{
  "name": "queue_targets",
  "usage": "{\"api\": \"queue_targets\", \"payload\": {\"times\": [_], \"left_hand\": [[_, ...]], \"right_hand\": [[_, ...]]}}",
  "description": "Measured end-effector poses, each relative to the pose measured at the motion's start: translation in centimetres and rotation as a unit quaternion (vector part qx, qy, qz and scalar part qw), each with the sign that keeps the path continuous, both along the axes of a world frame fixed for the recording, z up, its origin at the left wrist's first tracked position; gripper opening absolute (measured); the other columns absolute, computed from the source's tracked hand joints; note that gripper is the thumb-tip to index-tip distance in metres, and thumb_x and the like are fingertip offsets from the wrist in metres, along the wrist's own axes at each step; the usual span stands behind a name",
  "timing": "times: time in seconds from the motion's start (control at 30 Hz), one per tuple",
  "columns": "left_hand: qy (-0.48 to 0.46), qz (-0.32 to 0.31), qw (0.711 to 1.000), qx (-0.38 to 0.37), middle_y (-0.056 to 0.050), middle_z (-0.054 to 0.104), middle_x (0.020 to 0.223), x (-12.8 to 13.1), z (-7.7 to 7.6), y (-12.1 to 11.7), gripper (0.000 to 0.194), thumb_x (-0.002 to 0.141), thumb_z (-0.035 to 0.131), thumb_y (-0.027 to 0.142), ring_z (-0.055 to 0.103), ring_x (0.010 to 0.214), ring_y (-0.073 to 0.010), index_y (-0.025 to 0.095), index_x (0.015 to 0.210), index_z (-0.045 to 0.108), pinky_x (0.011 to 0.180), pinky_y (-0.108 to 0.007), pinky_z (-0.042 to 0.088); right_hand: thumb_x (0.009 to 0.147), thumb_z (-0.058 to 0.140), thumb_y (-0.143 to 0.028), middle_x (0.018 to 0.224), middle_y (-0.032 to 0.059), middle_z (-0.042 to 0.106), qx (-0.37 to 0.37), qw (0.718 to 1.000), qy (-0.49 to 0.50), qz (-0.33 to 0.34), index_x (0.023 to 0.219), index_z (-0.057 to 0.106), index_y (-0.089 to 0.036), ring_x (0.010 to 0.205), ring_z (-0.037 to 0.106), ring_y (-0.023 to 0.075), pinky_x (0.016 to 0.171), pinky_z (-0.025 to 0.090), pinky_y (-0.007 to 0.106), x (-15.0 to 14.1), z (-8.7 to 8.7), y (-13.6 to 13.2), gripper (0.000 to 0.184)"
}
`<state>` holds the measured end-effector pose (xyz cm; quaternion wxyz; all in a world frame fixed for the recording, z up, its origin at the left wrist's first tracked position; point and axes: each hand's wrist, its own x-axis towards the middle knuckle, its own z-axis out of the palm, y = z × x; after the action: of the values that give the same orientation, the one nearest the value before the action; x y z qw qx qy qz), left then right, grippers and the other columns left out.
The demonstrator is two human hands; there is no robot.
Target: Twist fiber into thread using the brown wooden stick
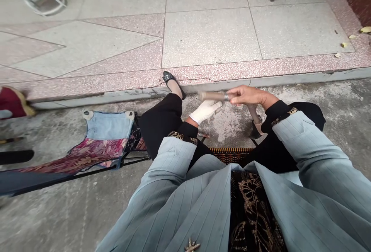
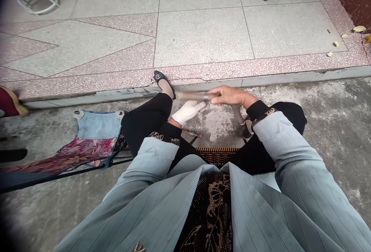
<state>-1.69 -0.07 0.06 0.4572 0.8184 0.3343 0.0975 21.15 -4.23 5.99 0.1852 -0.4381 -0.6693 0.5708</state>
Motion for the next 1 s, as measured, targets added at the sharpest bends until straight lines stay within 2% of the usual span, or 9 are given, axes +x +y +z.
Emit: {"api": "queue_targets", "payload": {"times": [0.1,0.17,0.27,0.33,0.47,0.6,0.7,0.87,1.0], "left_hand": [[-0.012,-0.015,0.999,-0.025,-0.001,0.056,0.066,0.5,0.1,-0.8,0.04,0.094,0.039,0.045,0.048,0.06,-0.0128,0.014,0.09,0.064,0.062,-0.025,0.039],[-0.009,-0.03,0.999,-0.037,0.0,0.055,0.066,0.5,-0.1,-1.0,0.041,0.094,0.04,0.047,0.048,0.06,-0.0125,0.014,0.088,0.063,0.062,-0.025,0.038],[0.016,-0.05,0.999,0.005,0.0,0.057,0.069,0.4,-0.6,-0.9,0.038,0.096,0.04,0.044,0.05,0.063,-0.0131,0.015,0.087,0.063,0.063,-0.024,0.037],[0.031,-0.059,0.996,0.059,-0.001,0.06,0.073,0.3,-0.9,-0.8,0.034,0.096,0.042,0.04,0.053,0.066,-0.014,0.015,0.089,0.064,0.065,-0.025,0.038],[0.055,-0.052,0.985,0.155,-0.003,0.067,0.085,0.2,-1.0,-0.9,0.031,0.098,0.041,0.036,0.06,0.076,-0.0165,0.017,0.098,0.066,0.07,-0.026,0.04],[0.083,-0.049,0.967,0.234,-0.005,0.071,0.101,0.1,-0.9,-1.0,0.03,0.099,0.041,0.033,0.064,0.088,-0.0184,0.018,0.105,0.066,0.075,-0.026,0.042],[0.077,-0.029,0.97,0.231,-0.005,0.071,0.102,-0.1,-0.5,-0.9,0.029,0.098,0.042,0.032,0.065,0.088,-0.0187,0.019,0.107,0.067,0.077,-0.027,0.043],[0.001,0.063,0.989,0.135,-0.002,0.069,0.093,-0.6,-0.1,0.1,0.03,0.096,0.039,0.033,0.061,0.078,-0.0163,0.018,0.1,0.065,0.075,-0.027,0.042],[-0.045,0.1,0.993,0.054,-0.003,0.066,0.085,-0.7,-1.1,1.0,0.031,0.093,0.04,0.037,0.057,0.073,-0.0157,0.016,0.088,0.062,0.07,-0.027,0.042]], "right_hand": [[0.091,0.056,-0.044,0.086,0.0042,0.063,0.004,0.986,0.079,-0.144,0.099,0.058,-0.018,0.071,0.055,0.0135,0.068,0.048,0.028,0.5,-0.1,0.4,0.027],[0.092,0.053,-0.04,0.087,0.0053,0.062,0.012,0.974,0.06,-0.218,0.1,0.055,-0.018,0.072,0.056,0.0139,0.066,0.049,0.027,0.7,-0.7,0.8,0.023],[0.092,0.05,-0.031,0.088,0.0067,0.063,0.029,0.954,-0.064,-0.292,0.109,0.053,-0.017,0.072,0.058,0.016,0.065,0.049,0.029,0.8,-1.5,1.3,0.022],[0.092,0.051,-0.03,0.091,0.009,0.064,0.067,0.934,-0.185,-0.3,0.113,0.054,-0.015,0.076,0.06,0.0195,0.068,0.047,0.032,0.7,-1.7,1.5,0.026],[0.091,0.055,-0.032,0.1,0.0146,0.066,0.14,0.892,-0.362,-0.232,0.118,0.056,-0.014,0.084,0.059,0.0261,0.069,0.043,0.034,0.7,-1.8,1.4,0.032],[0.094,0.053,-0.029,0.104,0.0158,0.067,0.152,0.885,-0.416,-0.144,0.122,0.055,-0.015,0.081,0.059,0.0248,0.066,0.04,0.032,0.7,-2.2,1.1,0.032],[0.092,0.055,-0.025,0.105,0.0157,0.067,0.141,0.886,-0.44,-0.039,0.119,0.059,-0.015,0.083,0.059,0.0244,0.066,0.038,0.031,0.4,-2.6,0.8,0.029],[0.088,0.062,-0.025,0.094,0.0068,0.07,0.073,0.945,-0.283,0.149,0.108,0.068,-0.02,0.078,0.058,0.0188,0.066,0.036,0.028,-0.7,-2.7,0.0,0.022],[0.082,0.065,-0.023,0.094,0.0028,0.072,0.05,0.975,-0.172,0.134,0.116,0.071,-0.022,0.078,0.058,0.0168,0.07,0.038,0.027,-0.7,-1.5,-0.1,0.034]]}}
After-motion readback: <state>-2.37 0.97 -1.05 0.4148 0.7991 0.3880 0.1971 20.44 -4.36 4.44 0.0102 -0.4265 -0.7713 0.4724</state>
